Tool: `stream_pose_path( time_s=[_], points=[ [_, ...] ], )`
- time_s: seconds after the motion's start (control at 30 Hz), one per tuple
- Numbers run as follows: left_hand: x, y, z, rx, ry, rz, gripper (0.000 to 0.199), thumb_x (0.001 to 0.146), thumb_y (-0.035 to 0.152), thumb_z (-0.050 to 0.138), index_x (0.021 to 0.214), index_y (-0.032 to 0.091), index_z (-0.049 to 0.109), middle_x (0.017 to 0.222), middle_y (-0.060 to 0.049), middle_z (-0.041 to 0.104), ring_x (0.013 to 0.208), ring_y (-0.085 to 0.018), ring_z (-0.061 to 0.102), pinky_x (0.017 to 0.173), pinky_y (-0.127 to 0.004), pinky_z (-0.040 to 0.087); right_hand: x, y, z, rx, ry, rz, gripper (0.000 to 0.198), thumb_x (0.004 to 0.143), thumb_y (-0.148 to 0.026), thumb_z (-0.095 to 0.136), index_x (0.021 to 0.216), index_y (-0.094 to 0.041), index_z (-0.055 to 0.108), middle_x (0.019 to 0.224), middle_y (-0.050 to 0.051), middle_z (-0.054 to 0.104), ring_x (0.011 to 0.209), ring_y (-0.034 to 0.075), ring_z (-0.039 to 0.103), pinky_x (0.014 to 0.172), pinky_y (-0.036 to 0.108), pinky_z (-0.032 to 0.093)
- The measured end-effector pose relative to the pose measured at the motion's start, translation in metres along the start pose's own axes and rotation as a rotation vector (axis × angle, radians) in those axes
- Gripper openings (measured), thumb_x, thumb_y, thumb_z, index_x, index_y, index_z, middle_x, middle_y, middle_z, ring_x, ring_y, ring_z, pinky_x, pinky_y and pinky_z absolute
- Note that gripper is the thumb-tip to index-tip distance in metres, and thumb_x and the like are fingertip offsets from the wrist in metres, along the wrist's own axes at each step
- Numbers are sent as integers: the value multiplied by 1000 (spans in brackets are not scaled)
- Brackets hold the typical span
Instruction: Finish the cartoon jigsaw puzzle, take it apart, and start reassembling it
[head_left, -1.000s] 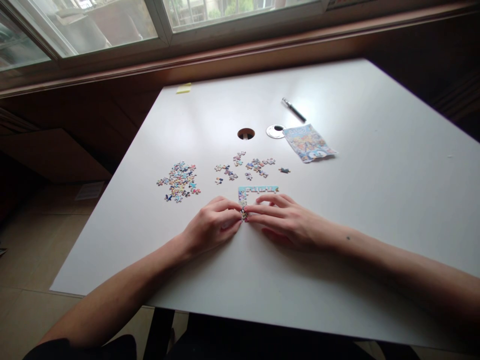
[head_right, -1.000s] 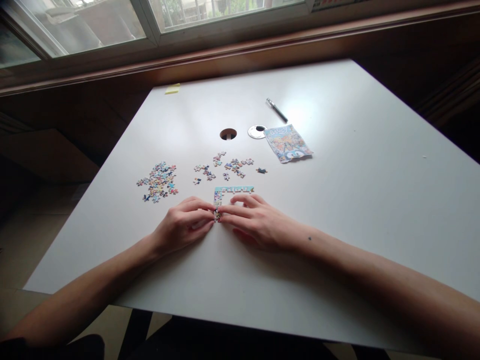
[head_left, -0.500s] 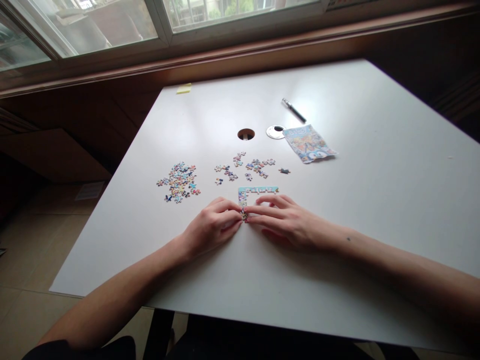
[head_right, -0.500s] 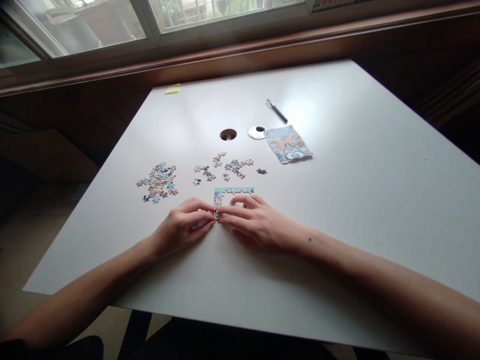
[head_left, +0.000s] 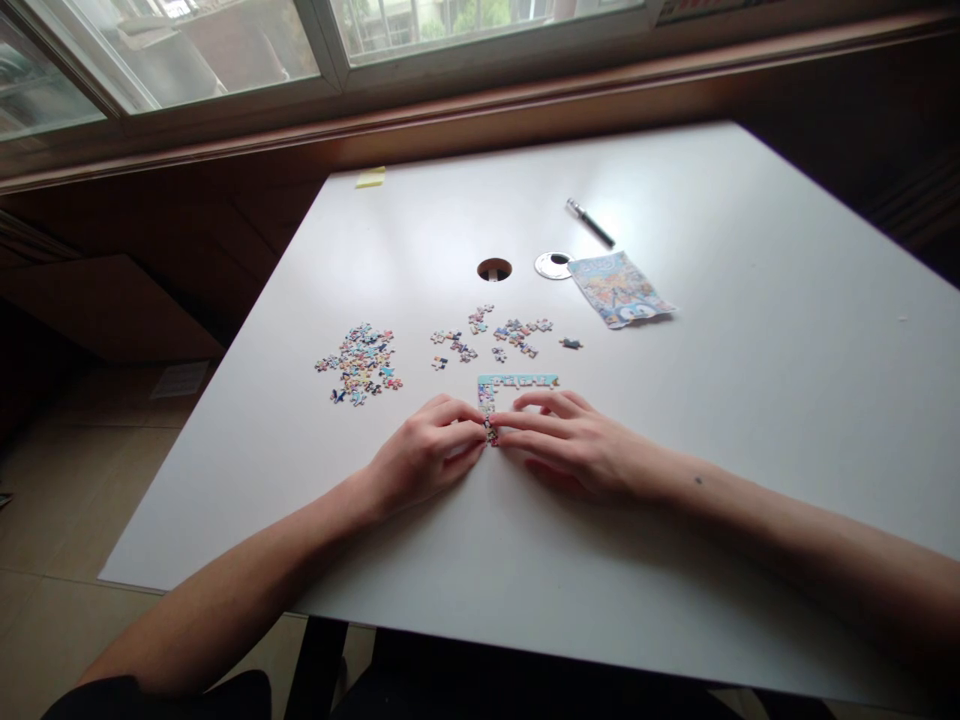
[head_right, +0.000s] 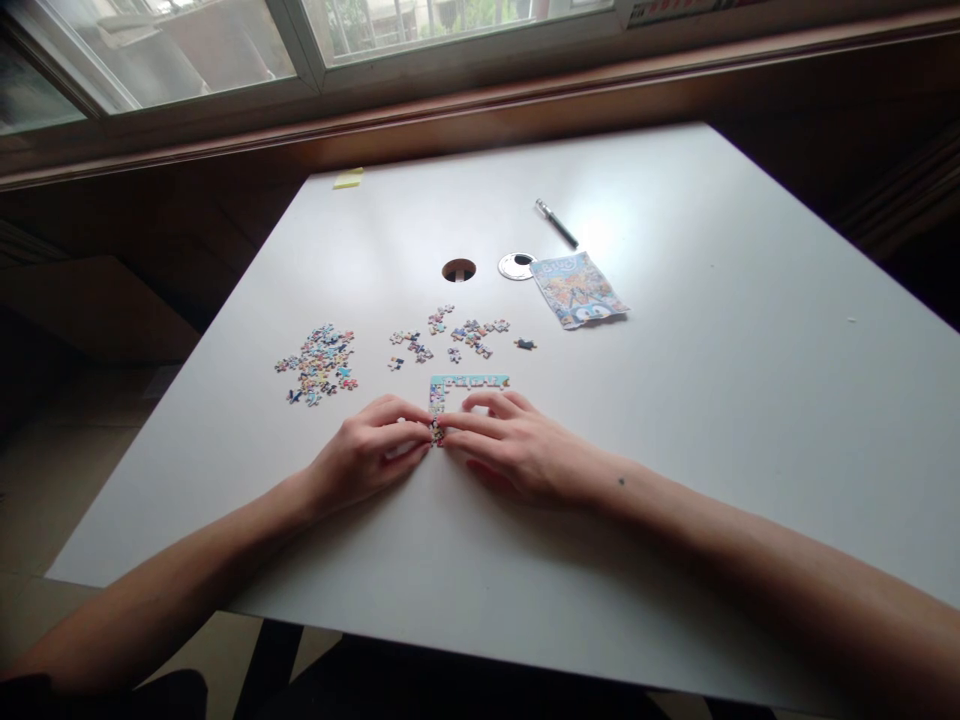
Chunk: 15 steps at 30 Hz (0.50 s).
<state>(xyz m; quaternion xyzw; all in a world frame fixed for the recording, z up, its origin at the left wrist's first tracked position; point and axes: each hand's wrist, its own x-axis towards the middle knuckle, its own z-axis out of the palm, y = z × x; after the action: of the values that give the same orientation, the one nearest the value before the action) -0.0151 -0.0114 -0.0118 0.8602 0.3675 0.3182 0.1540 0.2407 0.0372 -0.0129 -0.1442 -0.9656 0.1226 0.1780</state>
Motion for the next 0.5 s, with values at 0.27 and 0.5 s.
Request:
stream_pose_path(
  time_s=[0.27, 0.5],
  points=[
    [1, 2, -1, 18, -16, -12, 13, 93, 13, 58, 99, 19, 67, 112, -8, 67, 102, -19, 61, 91, -34, 53, 0, 1, -1, 49, 18, -1, 45, 96, -20, 53, 140, -27, 53, 141, 6, 60, 130, 27, 48, 105, 48, 45],
    [0, 2, -1, -1, -18, -33, 13, 94, 13, 56, 97, 19, 66, 110, -7, 65, 102, -18, 62, 90, -33, 54, -5, 17, -9, 59, 234, 129, 29, 90, -17, 61, 117, -24, 64, 118, 9, 68, 109, 25, 61, 93, 42, 52]
  ],
)
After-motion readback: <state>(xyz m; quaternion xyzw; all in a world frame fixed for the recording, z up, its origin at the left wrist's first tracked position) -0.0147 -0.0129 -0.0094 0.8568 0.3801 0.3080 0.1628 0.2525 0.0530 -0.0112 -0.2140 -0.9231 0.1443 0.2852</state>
